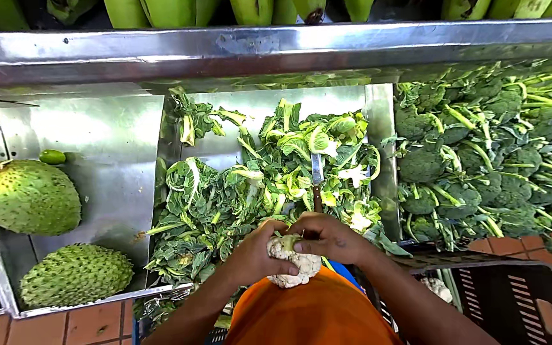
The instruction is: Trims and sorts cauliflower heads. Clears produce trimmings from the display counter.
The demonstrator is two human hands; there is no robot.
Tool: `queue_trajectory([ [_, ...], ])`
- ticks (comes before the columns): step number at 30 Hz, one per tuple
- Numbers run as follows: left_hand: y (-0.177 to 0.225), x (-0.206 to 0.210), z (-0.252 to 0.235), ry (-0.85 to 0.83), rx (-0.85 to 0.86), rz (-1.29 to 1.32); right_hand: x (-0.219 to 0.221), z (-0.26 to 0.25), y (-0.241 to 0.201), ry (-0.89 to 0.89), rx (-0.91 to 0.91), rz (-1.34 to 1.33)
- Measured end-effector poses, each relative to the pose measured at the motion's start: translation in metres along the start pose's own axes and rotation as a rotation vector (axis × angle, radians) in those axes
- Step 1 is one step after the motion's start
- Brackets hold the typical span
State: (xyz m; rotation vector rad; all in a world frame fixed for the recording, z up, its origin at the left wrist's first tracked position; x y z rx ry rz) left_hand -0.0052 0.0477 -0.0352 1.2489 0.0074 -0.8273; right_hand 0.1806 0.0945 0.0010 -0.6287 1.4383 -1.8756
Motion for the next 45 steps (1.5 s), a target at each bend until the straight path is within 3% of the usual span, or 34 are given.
queue_trajectory([
  [6, -0.003, 0.005, 0.003, 0.03, 0.083, 0.117, -0.002, 0.01, -0.005, -0.047, -0.063, 0.092],
  [11, -0.001, 0.004, 0.004, -0.045, 0.138, 0.156, 0.016, 0.01, -0.035, -0.124, 0.055, 0.534],
  [19, 0.004, 0.008, 0.003, -0.011, 0.097, 0.08, 0.009, 0.011, -0.031, 0.013, -0.198, 0.462],
  [22, 0.004, 0.012, 0.002, 0.038, 0.03, 0.114, -0.004, 0.013, -0.017, 0.121, -0.145, 0.219],
  [25, 0.002, 0.016, 0.005, 0.059, 0.037, 0.203, -0.022, 0.013, 0.01, 0.188, 0.048, -0.109],
  [32, -0.003, 0.021, 0.006, 0.076, 0.206, 0.412, -0.003, 0.009, 0.056, 0.014, 0.373, -0.434],
  [37, -0.008, 0.026, 0.0, 0.017, 0.259, 0.333, 0.009, 0.003, 0.094, -0.088, 0.33, -0.44],
  [40, 0.004, 0.026, -0.003, -0.003, 0.415, 0.379, 0.029, -0.002, 0.123, -0.199, 0.227, -0.085],
  [41, 0.016, 0.027, -0.002, -0.02, 0.48, 0.373, 0.042, 0.0, 0.137, -0.216, 0.27, 0.025],
  [43, 0.031, 0.023, -0.005, -0.05, 0.513, 0.299, 0.041, 0.0, 0.146, -0.028, 0.33, 0.02],
  [45, 0.017, 0.018, -0.018, -0.022, 0.38, 0.32, -0.013, -0.003, 0.114, 0.267, 0.321, -0.03],
])
Point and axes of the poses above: each hand's wrist, its own z-axis away from the middle knuckle, its own x-axis out of the palm, y = z × x, the point moved 5 cm from there along -z, towards the middle knuckle, and after that the axes turned 13 degrees about -z, right-handed, at the moved point
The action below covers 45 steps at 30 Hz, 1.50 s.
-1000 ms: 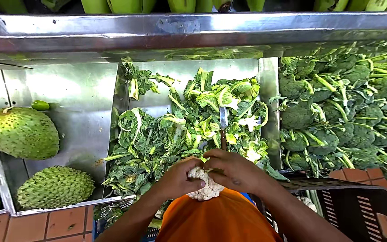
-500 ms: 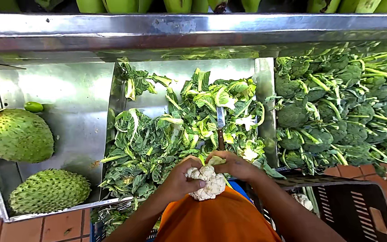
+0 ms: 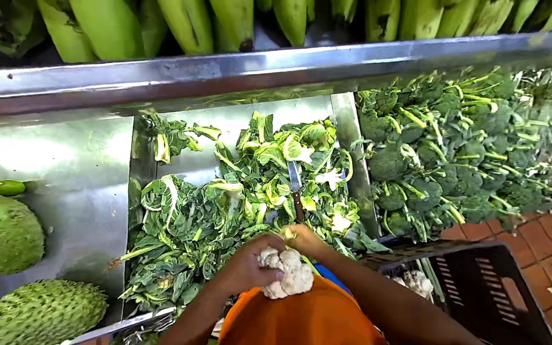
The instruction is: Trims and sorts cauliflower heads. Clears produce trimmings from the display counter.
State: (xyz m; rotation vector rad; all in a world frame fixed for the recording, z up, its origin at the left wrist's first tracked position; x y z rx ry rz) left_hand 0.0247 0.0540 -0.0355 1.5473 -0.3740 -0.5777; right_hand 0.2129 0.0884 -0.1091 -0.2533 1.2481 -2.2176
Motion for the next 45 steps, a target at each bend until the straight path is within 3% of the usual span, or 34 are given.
queue_trajectory([
  [3, -0.052, -0.002, 0.027, 0.256, -0.313, 0.532, -0.065, 0.01, -0.015, 0.287, 0.082, -0.34],
  [7, -0.075, 0.0, 0.033, 0.54, -0.472, 0.969, -0.125, 0.041, 0.005, 0.678, 0.048, -0.597],
  [12, -0.053, 0.009, 0.01, 0.533, -0.463, 1.043, -0.11, 0.09, 0.056, 0.691, 0.063, -0.699],
  [14, -0.035, 0.016, -0.001, 0.529, -0.489, 0.925, -0.081, 0.106, 0.053, 0.546, 0.022, -0.677],
  [17, -0.005, 0.045, -0.023, 0.496, -0.533, 0.623, -0.04, 0.138, 0.021, 0.185, -0.068, -0.701],
  [20, 0.03, 0.1, -0.057, 0.292, -0.373, 0.405, -0.044, 0.174, 0.011, 0.03, -0.276, -0.857],
  [23, 0.071, 0.165, -0.083, 0.07, -0.236, 0.224, -0.078, 0.212, 0.061, 0.203, -0.418, -1.159],
  [25, 0.082, 0.202, -0.098, -0.081, -0.247, 0.063, -0.101, 0.24, 0.11, 0.362, -0.461, -1.351],
  [27, 0.081, 0.228, -0.105, -0.131, -0.287, -0.126, -0.123, 0.27, 0.163, 0.564, -0.476, -1.46],
  [31, 0.064, 0.238, -0.089, -0.192, -0.359, -0.224, -0.164, 0.325, 0.289, 1.022, -0.407, -1.505],
  [34, 0.05, 0.226, -0.057, -0.178, -0.499, -0.244, -0.182, 0.343, 0.38, 1.276, -0.224, -1.59],
  [37, 0.039, 0.21, -0.024, -0.099, -0.634, -0.307, -0.199, 0.328, 0.42, 1.344, -0.046, -1.59],
  [42, 0.035, 0.196, 0.017, -0.022, -0.761, -0.328, -0.243, 0.278, 0.427, 1.215, 0.248, -1.443],
  [45, 0.026, 0.189, 0.031, -0.056, -0.795, -0.396, -0.268, 0.26, 0.441, 1.269, 0.336, -1.308],
])
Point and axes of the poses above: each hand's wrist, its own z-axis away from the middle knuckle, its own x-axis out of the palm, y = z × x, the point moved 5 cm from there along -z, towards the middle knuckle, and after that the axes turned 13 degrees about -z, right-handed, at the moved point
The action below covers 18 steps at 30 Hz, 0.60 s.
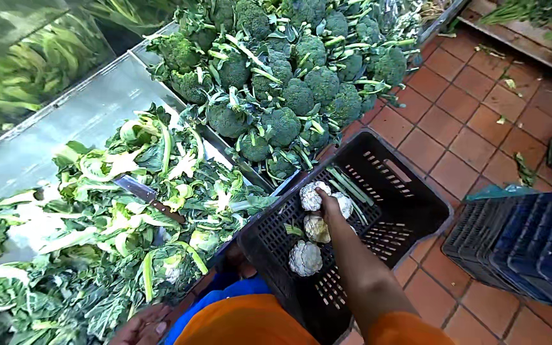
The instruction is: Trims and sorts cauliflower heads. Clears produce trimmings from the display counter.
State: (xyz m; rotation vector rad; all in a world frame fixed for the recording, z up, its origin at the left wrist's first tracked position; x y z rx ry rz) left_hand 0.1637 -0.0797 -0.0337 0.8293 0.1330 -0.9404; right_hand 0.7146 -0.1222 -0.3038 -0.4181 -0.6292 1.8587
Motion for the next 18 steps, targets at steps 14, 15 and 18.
queue_trajectory([
  [14, -0.221, 0.006, 0.075, 0.287, -0.676, 0.327, -0.003, -0.01, 0.008, 0.07, -0.162, 0.299],
  [15, -0.227, 0.006, 0.075, 0.29, -0.679, 0.339, -0.006, -0.005, 0.009, 0.068, -0.142, 0.302],
  [18, -0.229, -0.002, 0.065, 0.277, -0.632, 0.333, -0.011, 0.023, -0.001, 0.12, -0.197, 0.34],
])
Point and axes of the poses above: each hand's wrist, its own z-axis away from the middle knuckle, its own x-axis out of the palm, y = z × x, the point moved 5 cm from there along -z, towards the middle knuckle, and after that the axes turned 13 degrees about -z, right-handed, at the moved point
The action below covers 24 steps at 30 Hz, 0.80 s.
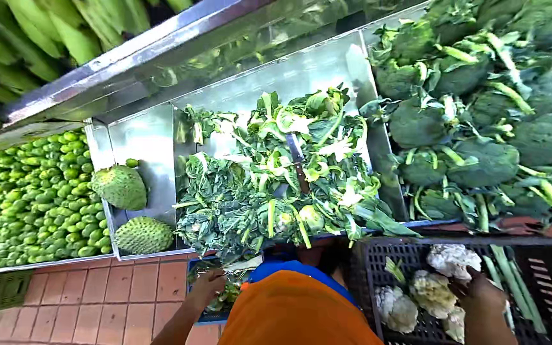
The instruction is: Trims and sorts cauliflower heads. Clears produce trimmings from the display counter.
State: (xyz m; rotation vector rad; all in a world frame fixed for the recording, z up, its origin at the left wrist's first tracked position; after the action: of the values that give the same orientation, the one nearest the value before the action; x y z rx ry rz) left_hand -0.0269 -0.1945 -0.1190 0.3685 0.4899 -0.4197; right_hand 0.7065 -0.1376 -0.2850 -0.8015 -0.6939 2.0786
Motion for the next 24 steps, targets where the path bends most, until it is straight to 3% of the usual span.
queue_trajectory([
  [2, 0.016, -0.003, -0.01, -0.022, 0.074, -0.039, -0.005, 0.027, -0.021, 0.064, -0.185, -0.017],
  [6, 0.069, -0.011, -0.027, -0.087, 0.289, -0.142, 0.019, 0.112, -0.077, -0.005, -0.587, -0.113],
  [10, 0.14, -0.014, -0.033, -0.141, 0.5, -0.166, 0.088, 0.223, -0.119, -0.355, -0.886, 0.064],
  [13, 0.178, -0.017, -0.042, -0.154, 0.599, -0.163, 0.167, 0.283, -0.095, -0.722, -0.775, 0.414],
  [16, 0.201, -0.022, -0.05, -0.185, 0.656, -0.12, 0.25, 0.304, -0.018, -0.99, -0.446, 0.794],
  [17, 0.204, -0.026, -0.052, -0.189, 0.674, -0.106, 0.27, 0.302, 0.011, -0.999, -0.33, 0.867],
  [19, 0.199, -0.037, -0.059, -0.185, 0.686, -0.094, 0.296, 0.291, 0.05, -0.852, -0.226, 0.995],
  [24, 0.15, -0.071, -0.073, -0.135, 0.61, -0.045, 0.332, 0.296, 0.067, -0.494, -0.249, 1.126],
])
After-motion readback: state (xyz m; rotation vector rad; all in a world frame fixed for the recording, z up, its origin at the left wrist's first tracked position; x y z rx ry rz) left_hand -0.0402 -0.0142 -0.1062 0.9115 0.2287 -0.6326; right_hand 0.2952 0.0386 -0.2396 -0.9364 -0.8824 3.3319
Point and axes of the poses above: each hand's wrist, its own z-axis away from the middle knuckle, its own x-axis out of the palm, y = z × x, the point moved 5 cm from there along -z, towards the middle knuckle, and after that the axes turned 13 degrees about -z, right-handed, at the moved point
